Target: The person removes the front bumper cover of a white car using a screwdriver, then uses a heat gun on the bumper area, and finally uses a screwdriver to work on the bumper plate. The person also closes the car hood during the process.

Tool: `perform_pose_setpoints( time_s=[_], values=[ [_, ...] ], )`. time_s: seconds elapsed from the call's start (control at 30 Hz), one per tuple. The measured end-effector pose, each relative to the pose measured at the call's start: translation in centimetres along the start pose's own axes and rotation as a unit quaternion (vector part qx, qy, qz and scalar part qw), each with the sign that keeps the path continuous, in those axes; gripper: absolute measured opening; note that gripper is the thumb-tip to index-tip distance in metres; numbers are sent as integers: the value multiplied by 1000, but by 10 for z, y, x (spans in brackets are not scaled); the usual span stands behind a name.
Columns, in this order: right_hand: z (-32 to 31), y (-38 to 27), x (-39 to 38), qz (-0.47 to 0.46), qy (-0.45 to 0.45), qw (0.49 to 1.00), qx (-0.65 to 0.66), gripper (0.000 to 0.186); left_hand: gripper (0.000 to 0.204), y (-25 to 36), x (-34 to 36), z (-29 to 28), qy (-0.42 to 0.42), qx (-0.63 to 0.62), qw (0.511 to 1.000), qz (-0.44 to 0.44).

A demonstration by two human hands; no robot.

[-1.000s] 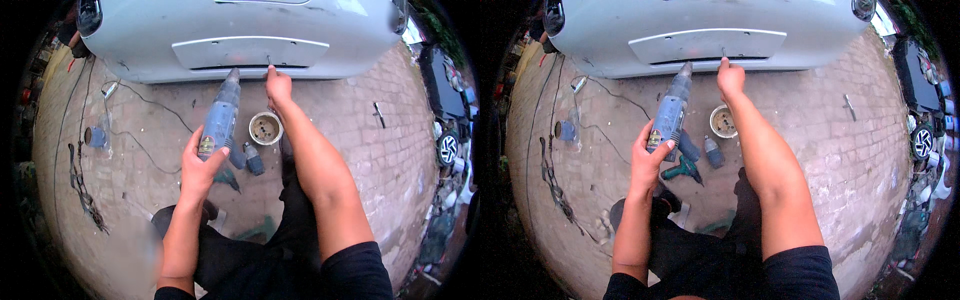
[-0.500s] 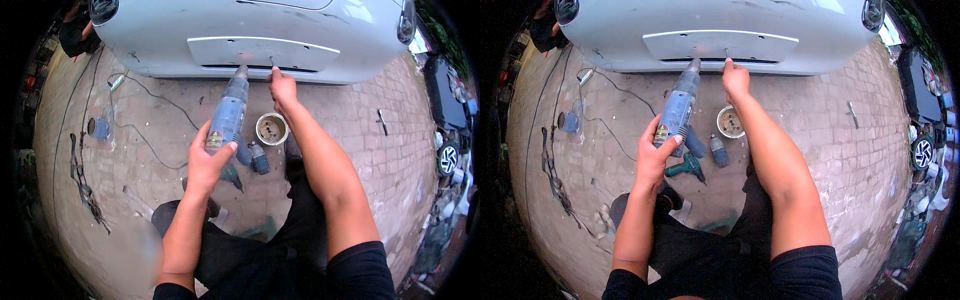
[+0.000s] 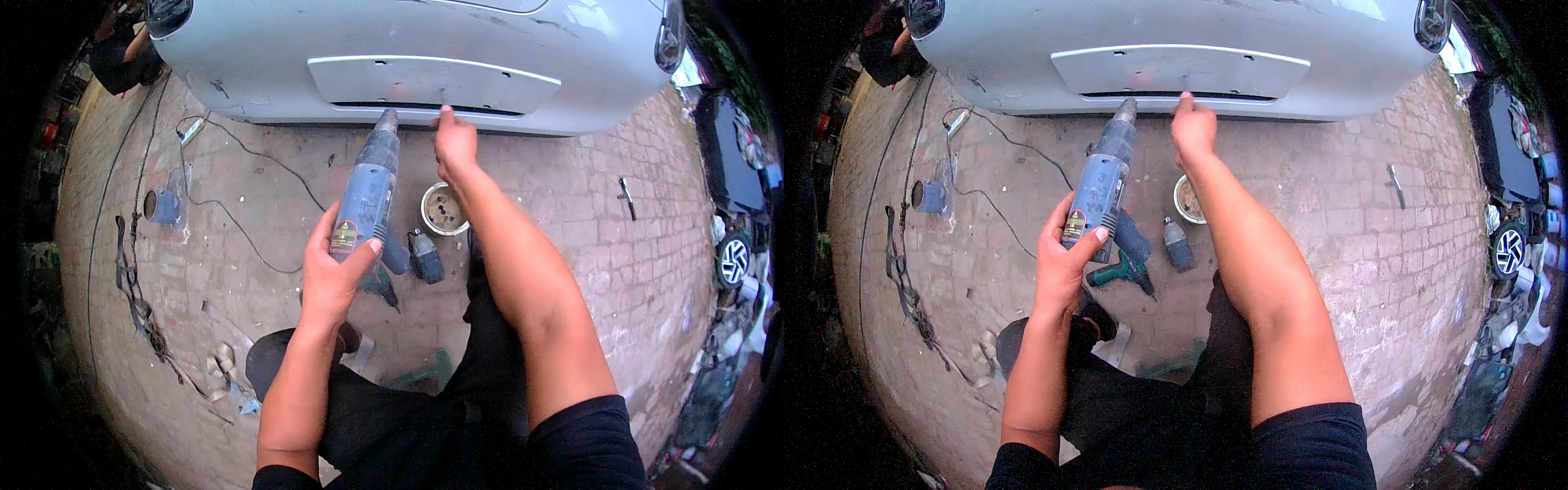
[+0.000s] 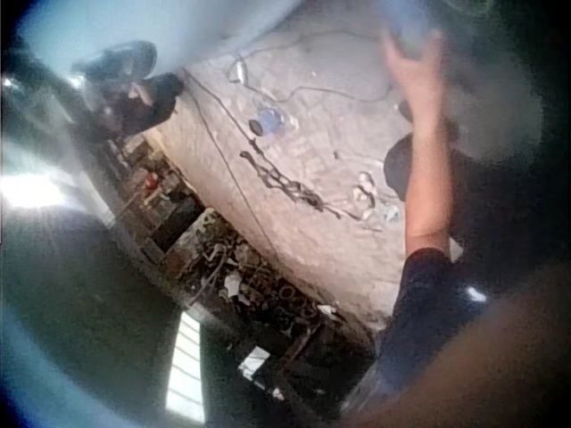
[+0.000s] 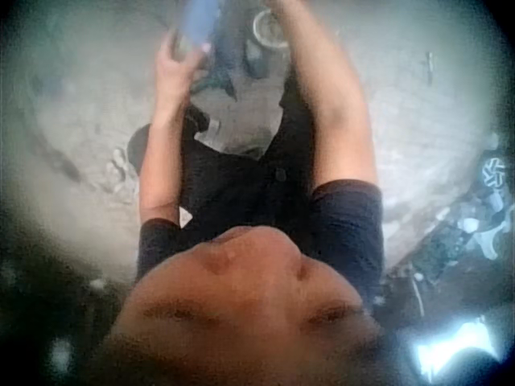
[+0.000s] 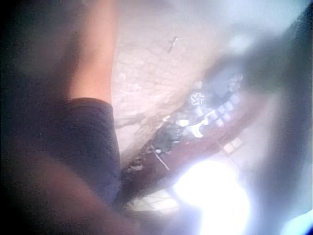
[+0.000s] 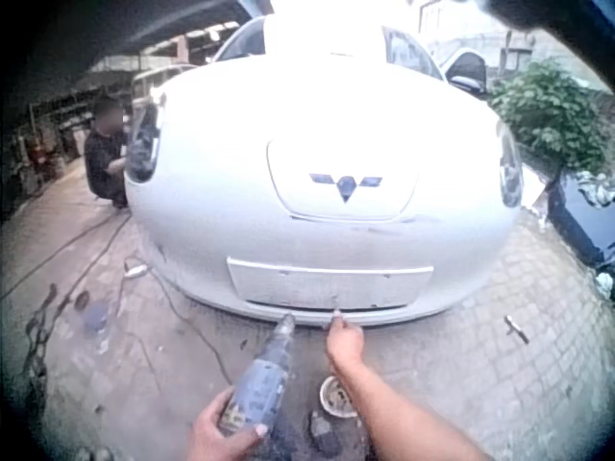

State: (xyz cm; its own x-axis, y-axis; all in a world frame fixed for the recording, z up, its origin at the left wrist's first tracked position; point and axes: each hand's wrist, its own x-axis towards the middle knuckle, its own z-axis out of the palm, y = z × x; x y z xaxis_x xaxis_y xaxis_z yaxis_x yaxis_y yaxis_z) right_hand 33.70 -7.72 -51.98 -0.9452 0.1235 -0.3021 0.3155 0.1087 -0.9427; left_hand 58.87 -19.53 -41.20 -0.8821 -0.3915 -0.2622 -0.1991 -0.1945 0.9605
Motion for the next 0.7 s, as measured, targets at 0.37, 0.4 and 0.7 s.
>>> perform_pose_setpoints(
  time_s=[0.37, 0.4, 0.7],
  values=[
    [11, -2, 8, -16, -21, 1000, 1, 46, 74, 4, -7, -10, 14, -17, 1000, 22],
    [12, -3, 2, -15, -26, 1000, 8, 46, 74, 3, -9, -12, 17, -19, 1000, 16],
    [35, -3, -18, -16, -45, 999, 1, 48, 71, 4, -12, -24, 50, -13, 999, -10]
  ],
)
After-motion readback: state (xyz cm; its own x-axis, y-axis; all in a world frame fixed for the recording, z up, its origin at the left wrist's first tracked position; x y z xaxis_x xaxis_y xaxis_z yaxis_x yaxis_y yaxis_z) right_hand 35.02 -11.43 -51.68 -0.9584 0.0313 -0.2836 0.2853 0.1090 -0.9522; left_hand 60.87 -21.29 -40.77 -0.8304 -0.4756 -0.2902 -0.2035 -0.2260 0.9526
